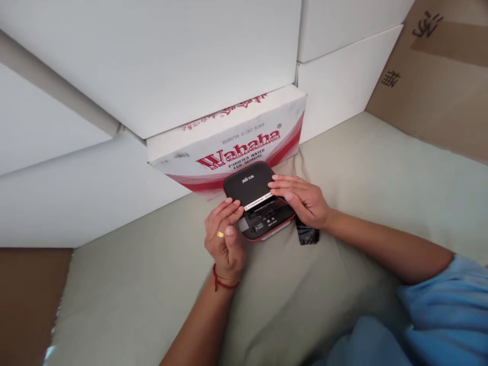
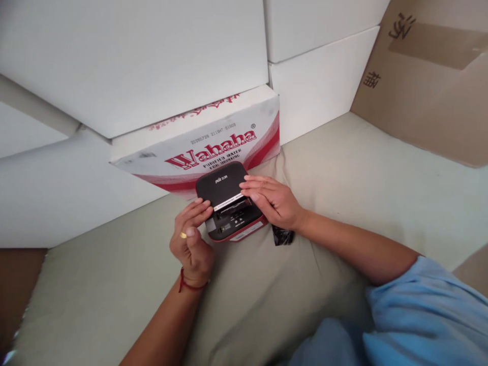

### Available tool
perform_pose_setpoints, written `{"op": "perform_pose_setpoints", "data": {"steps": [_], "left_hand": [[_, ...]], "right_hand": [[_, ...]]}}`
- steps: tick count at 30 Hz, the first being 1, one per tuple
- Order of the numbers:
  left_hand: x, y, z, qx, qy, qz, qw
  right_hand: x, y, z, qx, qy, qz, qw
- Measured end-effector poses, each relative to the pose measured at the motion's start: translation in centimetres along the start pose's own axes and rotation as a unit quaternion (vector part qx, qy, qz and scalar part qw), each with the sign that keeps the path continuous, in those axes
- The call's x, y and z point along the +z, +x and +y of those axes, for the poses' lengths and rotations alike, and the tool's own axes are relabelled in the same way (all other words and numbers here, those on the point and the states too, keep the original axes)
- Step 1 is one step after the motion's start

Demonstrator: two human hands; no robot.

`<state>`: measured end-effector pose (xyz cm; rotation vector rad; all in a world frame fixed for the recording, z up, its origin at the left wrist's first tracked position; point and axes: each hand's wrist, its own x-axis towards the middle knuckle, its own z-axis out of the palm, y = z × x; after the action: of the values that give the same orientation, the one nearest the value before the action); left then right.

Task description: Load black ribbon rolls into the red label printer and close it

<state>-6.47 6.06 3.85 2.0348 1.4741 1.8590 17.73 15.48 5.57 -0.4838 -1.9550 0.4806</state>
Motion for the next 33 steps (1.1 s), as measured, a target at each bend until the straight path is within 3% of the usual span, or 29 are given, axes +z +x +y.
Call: {"op": "perform_pose_setpoints", "data": {"steps": [5,9,11,14,16,19,22,29,33], "left_hand": [[0.1,-0.1,-0.2,-0.013,-0.018,-0.019,1.0],[0.9,-1.0,-0.7,-0.095,-0.132,0.002,0.987],[1.3,-1.2,-0.9,-0.178,-0.223,0.025,0.958],[1.5,-0.7,-0.8,-0.317,-0.351,0.018,0.881],[1.4,-0.3,-0.5,-0.362,-0.402,-0.009,0.841],[1.2,0.2,0.1,-0.38,-0.432,-0.041,0.817],[1.1,0.1,0.1,-0.385,-0.422,-0.048,0.82],[1.2,-0.6,-1.0,-0.356,-0.362,-0.076,0.858],[1.4,-0.8,-1.1,-0.37,-0.377,-0.086,0.845]], "right_hand": [[-0.3,-0.2,-0.8,-0.011,-0.007,-0.018,1.0],[-0.3,-1.0,-1.9,-0.069,-0.045,0.002,0.997],[-0.3,-1.2,-2.2,-0.088,-0.065,0.017,0.994],[-0.3,-1.4,-2.3,-0.099,-0.069,0.017,0.993],[-0.3,-1.4,-2.2,-0.099,-0.066,0.01,0.993],[-0.4,-1.5,-2.2,-0.1,-0.067,0.007,0.993],[-0.3,-1.6,-2.1,-0.099,-0.064,0.004,0.993],[-1.1,-0.8,-2.4,-0.086,-0.061,-0.011,0.994],[-2.9,1.3,-3.2,-0.067,-0.037,-0.058,0.995]]}}
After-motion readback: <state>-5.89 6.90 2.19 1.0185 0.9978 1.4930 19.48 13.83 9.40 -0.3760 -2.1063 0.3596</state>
